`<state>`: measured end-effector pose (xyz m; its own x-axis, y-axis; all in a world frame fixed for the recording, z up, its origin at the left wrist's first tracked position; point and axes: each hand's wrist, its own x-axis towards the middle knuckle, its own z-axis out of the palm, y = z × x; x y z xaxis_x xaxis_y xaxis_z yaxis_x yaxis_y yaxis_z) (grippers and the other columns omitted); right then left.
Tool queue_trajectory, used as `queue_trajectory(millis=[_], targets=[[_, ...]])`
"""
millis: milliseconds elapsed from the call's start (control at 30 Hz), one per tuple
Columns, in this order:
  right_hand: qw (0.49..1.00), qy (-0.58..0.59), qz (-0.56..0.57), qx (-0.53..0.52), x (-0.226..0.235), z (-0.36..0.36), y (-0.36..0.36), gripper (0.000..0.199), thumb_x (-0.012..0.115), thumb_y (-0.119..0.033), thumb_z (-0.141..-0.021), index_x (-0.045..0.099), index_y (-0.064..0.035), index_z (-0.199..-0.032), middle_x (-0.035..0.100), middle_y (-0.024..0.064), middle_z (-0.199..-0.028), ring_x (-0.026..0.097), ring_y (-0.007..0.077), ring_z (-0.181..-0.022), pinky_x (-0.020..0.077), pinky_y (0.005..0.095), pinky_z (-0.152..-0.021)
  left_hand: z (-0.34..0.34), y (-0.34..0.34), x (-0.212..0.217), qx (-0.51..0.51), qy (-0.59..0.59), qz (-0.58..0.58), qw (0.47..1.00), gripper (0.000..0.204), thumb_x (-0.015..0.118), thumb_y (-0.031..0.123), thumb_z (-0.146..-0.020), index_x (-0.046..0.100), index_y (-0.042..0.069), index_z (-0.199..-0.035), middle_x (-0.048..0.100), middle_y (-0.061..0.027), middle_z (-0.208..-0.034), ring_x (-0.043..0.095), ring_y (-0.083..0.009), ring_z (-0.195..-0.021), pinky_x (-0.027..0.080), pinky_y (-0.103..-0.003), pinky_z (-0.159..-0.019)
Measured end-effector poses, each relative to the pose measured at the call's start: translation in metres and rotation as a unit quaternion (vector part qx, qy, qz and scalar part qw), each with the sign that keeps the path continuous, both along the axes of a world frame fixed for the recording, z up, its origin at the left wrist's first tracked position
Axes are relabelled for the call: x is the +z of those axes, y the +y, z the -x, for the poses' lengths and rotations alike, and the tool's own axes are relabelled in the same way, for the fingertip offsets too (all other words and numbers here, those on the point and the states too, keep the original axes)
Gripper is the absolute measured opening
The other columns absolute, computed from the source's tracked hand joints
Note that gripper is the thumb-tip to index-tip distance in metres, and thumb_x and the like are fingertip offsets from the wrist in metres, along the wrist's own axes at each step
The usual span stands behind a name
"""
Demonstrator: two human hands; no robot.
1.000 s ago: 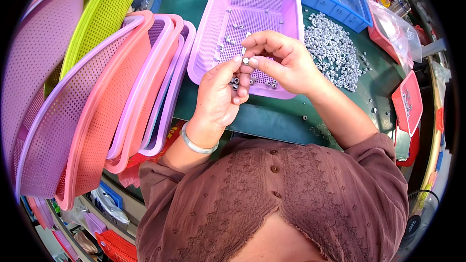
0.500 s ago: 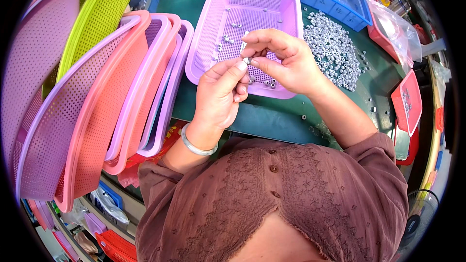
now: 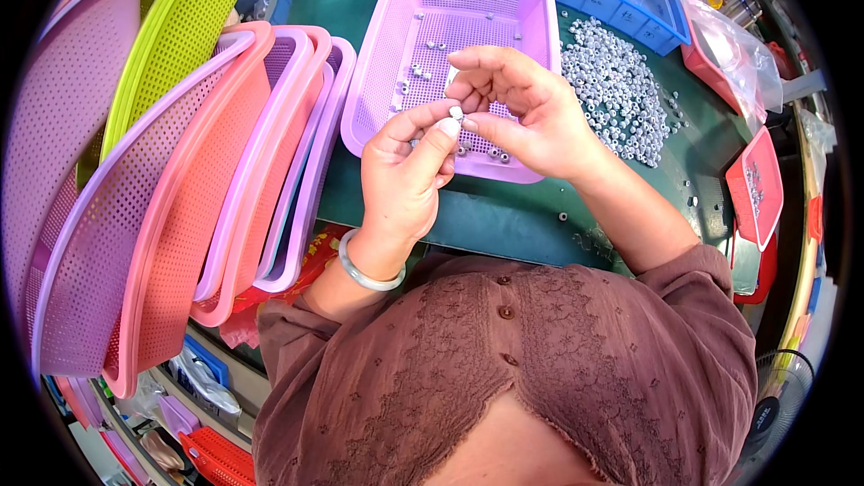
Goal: The person is sorting and assembling small metal hardware components by hand, placing items into plastic baskets on a workstation table.
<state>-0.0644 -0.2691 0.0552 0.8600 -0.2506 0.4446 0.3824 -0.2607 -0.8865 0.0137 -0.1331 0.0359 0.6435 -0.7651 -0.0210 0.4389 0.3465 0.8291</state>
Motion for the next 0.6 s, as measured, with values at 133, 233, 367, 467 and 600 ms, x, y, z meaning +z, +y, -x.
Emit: queue_trajectory(millis=[133, 233, 367, 467, 600], targets=[[0.998, 0.003, 0.062, -0.008, 0.002, 0.002, -0.002, 0.043, 0.057, 0.008, -0.075, 0.046, 0.0017, -0.116, 0.056, 0.0072, -0.092, 0.054, 0.0127, -0.083, 0.0456, 0.0265, -0.077, 0.001, 0.000, 0.001, 0.002, -0.016, 0.007, 1.000, 0.018, 0.054, 0.001, -0.083, 0.058, 0.000, -0.101, 0.055, -0.0025, -0.072, 0.046, -0.0063, -0.056, 0.036, -0.016, -0.045], [0.988, -0.030, 0.143, -0.044, 0.003, 0.002, -0.002, 0.042, 0.058, 0.007, -0.073, 0.048, 0.0014, -0.114, 0.057, 0.0070, -0.091, 0.056, 0.0130, -0.080, 0.0467, 0.0261, -0.074, 0.000, 0.000, -0.002, -0.017, -0.017, 0.023, 0.999, 0.019, 0.054, 0.001, -0.083, 0.058, 0.000, -0.102, 0.055, -0.0024, -0.075, 0.045, -0.0059, -0.056, 0.036, -0.016, -0.046], [0.971, -0.064, 0.211, -0.087, 0.008, 0.002, 0.002, 0.042, 0.060, 0.007, -0.069, 0.052, -0.0011, -0.110, 0.058, 0.0086, -0.089, 0.058, 0.0160, -0.078, 0.0479, 0.0268, -0.070, 0.002, 0.000, -0.003, -0.017, -0.001, 0.038, 0.999, 0.021, 0.055, 0.000, -0.082, 0.058, 0.001, -0.103, 0.054, -0.0008, -0.076, 0.044, -0.0045, -0.056, 0.036, -0.015, -0.047], [0.964, -0.069, 0.237, -0.104, 0.010, 0.002, 0.002, 0.041, 0.061, 0.004, -0.067, 0.055, -0.0039, -0.106, 0.059, 0.0108, -0.088, 0.060, 0.0213, -0.078, 0.0491, 0.0295, -0.067, 0.003, -0.002, -0.001, -0.011, 0.005, 0.024, 1.000, 0.024, 0.058, 0.001, -0.080, 0.058, 0.001, -0.104, 0.052, 0.0014, -0.072, 0.044, -0.0025, -0.057, 0.035, -0.014, -0.047], [0.951, -0.055, 0.281, -0.116, 0.014, -0.002, -0.011, 0.036, 0.061, 0.000, -0.068, 0.055, -0.0038, -0.103, 0.059, 0.0114, -0.089, 0.059, 0.0257, -0.081, 0.0483, 0.0331, -0.070, -0.002, 0.000, -0.003, -0.022, 0.005, 0.028, 0.999, 0.021, 0.056, 0.002, -0.082, 0.057, 0.002, -0.103, 0.053, -0.0001, -0.074, 0.043, -0.0041, -0.055, 0.034, -0.015, -0.046]])
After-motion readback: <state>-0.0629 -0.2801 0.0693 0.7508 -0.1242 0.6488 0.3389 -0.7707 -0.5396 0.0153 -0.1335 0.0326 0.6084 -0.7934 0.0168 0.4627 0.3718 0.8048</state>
